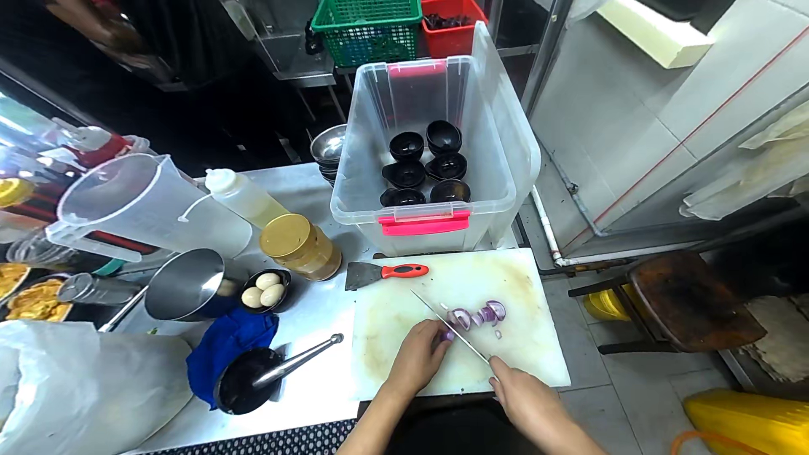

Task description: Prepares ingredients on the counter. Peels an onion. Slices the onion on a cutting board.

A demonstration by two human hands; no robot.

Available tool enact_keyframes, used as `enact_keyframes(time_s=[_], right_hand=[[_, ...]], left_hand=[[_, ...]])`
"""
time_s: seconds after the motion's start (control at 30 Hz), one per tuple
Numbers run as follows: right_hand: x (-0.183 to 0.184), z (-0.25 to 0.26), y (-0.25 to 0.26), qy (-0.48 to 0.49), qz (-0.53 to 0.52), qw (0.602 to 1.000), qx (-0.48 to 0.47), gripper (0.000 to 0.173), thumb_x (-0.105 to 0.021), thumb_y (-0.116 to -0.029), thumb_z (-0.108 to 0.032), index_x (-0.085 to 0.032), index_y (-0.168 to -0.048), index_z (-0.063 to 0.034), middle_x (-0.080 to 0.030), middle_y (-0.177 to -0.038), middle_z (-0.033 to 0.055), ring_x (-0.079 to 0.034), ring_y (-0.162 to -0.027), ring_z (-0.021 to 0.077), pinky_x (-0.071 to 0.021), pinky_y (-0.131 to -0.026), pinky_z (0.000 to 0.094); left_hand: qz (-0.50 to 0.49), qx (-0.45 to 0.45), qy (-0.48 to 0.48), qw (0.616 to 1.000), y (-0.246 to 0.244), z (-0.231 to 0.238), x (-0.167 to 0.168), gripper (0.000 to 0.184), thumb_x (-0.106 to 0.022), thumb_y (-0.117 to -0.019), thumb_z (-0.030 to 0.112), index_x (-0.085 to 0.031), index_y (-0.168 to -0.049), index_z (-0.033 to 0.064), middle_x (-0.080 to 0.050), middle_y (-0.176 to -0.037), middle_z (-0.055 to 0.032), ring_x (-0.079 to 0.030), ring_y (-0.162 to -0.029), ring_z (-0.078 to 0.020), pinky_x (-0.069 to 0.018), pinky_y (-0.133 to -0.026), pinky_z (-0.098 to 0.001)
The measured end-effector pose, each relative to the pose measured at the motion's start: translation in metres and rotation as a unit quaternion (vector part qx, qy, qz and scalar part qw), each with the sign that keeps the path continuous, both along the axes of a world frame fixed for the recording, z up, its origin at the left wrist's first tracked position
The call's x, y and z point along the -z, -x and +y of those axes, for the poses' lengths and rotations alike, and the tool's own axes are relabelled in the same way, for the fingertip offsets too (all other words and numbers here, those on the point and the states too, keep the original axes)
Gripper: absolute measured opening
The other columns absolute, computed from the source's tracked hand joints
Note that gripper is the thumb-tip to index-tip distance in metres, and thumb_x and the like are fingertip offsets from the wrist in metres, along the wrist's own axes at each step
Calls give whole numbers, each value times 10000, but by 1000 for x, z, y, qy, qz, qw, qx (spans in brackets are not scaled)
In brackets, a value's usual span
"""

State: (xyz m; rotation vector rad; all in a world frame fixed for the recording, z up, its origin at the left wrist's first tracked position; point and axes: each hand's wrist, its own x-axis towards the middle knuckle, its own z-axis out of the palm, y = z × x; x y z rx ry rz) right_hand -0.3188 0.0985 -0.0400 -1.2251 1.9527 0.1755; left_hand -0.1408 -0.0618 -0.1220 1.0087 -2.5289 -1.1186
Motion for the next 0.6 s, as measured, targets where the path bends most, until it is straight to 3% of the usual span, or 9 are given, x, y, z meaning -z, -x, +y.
enact_keyframes(time_s=[0.17,0.27,0.6], right_hand=[[-18,2,-2,11,5,1000,-1,347,-406,-1099,-379,-513,-1349,-164,-696,-971,162,-722,-901,375,-583,-745,554],[-2,1,0,1,-11,1000,0,358,-406,-1103,-373,-497,-1370,-152,-700,-1007,184,-717,-939,399,-577,-770,580],[-10,-3,1,-3,2,1000,-13,351,-388,-1107,-387,-500,-1353,-164,-693,-991,171,-717,-931,385,-579,-762,560]], left_hand=[[20,-11,7,1000,-1,3,3,276,-635,-998,323,-707,-1151,105,-710,-1077,-35,-676,-1014,-123,-557,-961,-311],[19,-10,4,1000,-1,2,3,262,-643,-991,307,-713,-1136,101,-712,-1078,-41,-682,-1009,-135,-564,-960,-328],[34,-22,16,999,-1,5,6,241,-655,-990,310,-731,-1091,104,-724,-1049,-26,-688,-990,-119,-568,-944,-311]])
